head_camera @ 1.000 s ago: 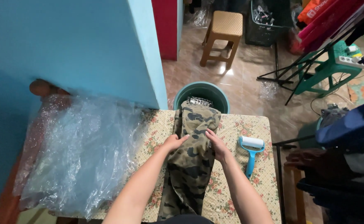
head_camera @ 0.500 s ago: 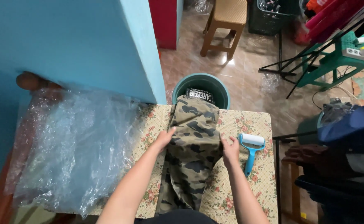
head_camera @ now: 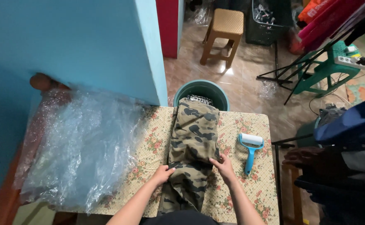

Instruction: The person uses a lint roller to remove lint from a pair of camouflage pants laid on a table. They repeatedly roll the tool over the fabric, fold the pants, and continue rolling until the pants are folded into a compact bundle.

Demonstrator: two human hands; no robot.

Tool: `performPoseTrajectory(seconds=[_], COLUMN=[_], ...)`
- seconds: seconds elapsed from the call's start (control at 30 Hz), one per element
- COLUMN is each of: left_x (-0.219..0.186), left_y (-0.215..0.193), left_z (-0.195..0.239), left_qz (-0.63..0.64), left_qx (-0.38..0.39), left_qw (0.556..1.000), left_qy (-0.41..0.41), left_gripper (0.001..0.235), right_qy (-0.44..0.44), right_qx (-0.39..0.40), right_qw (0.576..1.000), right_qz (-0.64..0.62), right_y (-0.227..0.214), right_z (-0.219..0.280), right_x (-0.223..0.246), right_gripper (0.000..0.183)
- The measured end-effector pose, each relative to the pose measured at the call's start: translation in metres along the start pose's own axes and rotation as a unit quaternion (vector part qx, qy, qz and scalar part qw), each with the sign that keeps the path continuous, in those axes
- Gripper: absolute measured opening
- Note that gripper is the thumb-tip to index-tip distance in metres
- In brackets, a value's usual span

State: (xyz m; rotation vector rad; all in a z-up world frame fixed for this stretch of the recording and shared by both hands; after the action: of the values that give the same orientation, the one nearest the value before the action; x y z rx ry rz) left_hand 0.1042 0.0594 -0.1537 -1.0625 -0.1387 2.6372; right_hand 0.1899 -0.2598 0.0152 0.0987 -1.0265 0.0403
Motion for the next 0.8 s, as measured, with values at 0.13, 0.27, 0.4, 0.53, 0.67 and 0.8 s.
performPoseTrajectory(seconds=[0.13,0.27,0.4,0.53,0.67,0.8], left_x=[-0.046,-0.049,-0.001,0.003,-0.005,-0.019], left_y=[0.005,0.009,0.009,0.01,0.018,0.02], left_z=[0.056,0.066,0.016,0.041,0.086,0.123], left_qz=[-0.098,-0.119,-0.059,0.002,0.065,0.272], left_qx=[0.048,0.045,-0.034,-0.023,0.023,0.027], left_qw=[0.994,0.991,0.996,0.999,0.996,0.962], left_qy=[0.021,0.031,0.064,0.038,0.06,0.021], left_gripper=[0.044,0.042,0.033,0.035,0.039,0.051], right_qy=[0.062,0.059,0.06,0.083,0.087,0.123], right_qx=[0.0,0.128,0.074,0.064,0.104,0.084], right_qw=[0.994,0.986,0.995,0.994,0.99,0.989], right_qz=[0.094,0.086,0.039,-0.015,0.026,-0.02], right_y=[0.013,0.028,0.035,0.028,0.029,0.028], right_z=[0.027,0.024,0.05,0.061,0.061,0.056], right_x=[0.04,0.01,0.006,-0.024,-0.079,-0.12], right_gripper=[0.055,0.027,0.035,0.038,0.043,0.04])
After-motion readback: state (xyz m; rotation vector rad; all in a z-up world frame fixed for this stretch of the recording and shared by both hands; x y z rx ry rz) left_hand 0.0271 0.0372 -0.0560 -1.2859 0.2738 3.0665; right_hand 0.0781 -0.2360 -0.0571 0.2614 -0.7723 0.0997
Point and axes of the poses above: each hand's wrist, its own z-axis away from the middle knuckle, its own y-axis out of the palm, x = y × z, the point moved 7 cm from there along -z, towards the middle knuckle, and after that the axes turned 7 degrees about x, right-handed, at the moved point
